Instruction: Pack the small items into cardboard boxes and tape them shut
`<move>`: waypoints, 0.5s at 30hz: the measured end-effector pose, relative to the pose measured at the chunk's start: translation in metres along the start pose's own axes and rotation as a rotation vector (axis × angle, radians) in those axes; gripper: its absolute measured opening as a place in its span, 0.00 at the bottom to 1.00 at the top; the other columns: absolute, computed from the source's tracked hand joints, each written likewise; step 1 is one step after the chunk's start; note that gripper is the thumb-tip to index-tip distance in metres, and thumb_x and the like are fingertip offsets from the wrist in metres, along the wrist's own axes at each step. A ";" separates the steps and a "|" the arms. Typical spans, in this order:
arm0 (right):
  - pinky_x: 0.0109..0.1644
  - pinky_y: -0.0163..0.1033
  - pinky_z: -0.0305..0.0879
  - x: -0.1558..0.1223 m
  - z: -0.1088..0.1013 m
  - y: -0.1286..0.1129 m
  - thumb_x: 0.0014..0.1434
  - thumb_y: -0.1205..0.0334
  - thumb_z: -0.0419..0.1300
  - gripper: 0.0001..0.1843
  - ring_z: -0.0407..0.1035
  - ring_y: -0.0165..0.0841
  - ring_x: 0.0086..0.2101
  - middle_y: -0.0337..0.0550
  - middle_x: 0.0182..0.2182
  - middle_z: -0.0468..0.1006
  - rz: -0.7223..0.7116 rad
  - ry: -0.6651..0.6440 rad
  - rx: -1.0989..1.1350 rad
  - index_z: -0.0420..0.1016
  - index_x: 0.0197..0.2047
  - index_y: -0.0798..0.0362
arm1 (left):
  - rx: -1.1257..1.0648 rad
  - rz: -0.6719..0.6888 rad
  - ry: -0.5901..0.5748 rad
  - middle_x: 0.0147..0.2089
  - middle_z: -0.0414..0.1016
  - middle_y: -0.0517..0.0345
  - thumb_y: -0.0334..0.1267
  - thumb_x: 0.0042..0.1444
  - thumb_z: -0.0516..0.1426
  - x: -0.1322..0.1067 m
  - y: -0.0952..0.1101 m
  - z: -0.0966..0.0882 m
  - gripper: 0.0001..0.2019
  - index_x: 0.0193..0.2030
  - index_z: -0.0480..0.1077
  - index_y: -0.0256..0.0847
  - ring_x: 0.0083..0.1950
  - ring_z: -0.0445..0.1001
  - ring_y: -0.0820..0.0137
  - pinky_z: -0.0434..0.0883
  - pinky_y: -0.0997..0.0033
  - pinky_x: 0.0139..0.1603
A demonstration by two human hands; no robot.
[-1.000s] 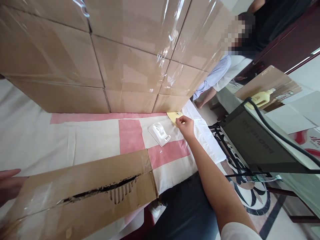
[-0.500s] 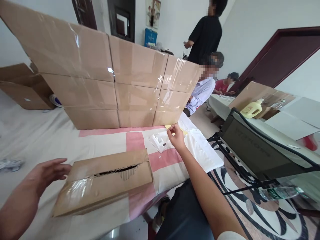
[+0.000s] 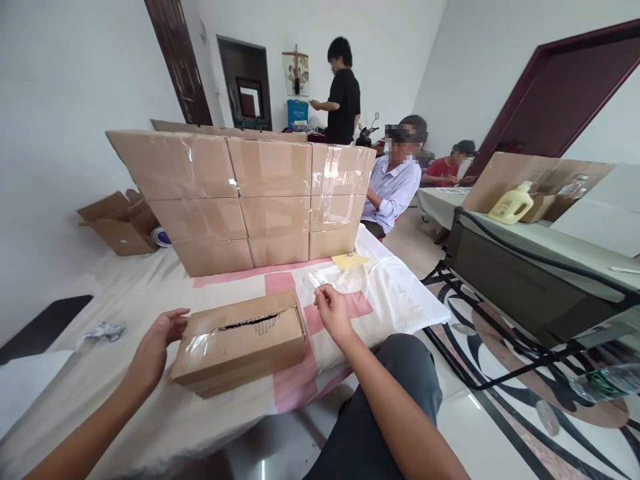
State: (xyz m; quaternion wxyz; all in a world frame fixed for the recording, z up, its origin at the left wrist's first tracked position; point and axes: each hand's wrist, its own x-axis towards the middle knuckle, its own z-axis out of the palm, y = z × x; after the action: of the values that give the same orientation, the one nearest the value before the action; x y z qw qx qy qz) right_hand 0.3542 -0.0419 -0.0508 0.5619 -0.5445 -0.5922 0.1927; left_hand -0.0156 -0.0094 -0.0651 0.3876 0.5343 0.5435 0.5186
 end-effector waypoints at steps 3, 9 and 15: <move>0.32 0.37 0.65 -0.005 0.014 0.011 0.68 0.51 0.54 0.15 0.69 0.32 0.25 0.38 0.23 0.73 0.039 -0.029 0.013 0.68 0.32 0.50 | 0.013 -0.004 -0.006 0.38 0.78 0.51 0.77 0.51 0.50 0.002 0.001 0.004 0.40 0.49 0.70 0.40 0.40 0.77 0.59 0.72 0.60 0.41; 0.34 0.37 0.64 -0.022 0.037 0.032 0.70 0.50 0.51 0.15 0.70 0.33 0.28 0.38 0.25 0.73 0.099 -0.077 0.034 0.68 0.36 0.50 | 0.028 -0.029 -0.041 0.43 0.78 0.51 0.73 0.55 0.51 -0.001 -0.001 0.003 0.36 0.50 0.71 0.40 0.43 0.76 0.60 0.71 0.61 0.43; 0.35 0.37 0.62 -0.036 0.044 0.032 0.71 0.57 0.51 0.10 0.70 0.33 0.28 0.38 0.27 0.75 0.116 -0.104 0.047 0.69 0.40 0.50 | 0.030 0.024 -0.032 0.46 0.76 0.54 0.59 0.58 0.56 0.000 0.004 -0.003 0.23 0.49 0.71 0.42 0.44 0.73 0.64 0.69 0.68 0.43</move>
State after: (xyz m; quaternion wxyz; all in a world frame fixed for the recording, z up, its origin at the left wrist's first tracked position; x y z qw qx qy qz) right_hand 0.3217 -0.0456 -0.1071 0.5311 -0.5537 -0.5833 0.2666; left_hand -0.0180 -0.0099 -0.0603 0.3818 0.5547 0.5387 0.5064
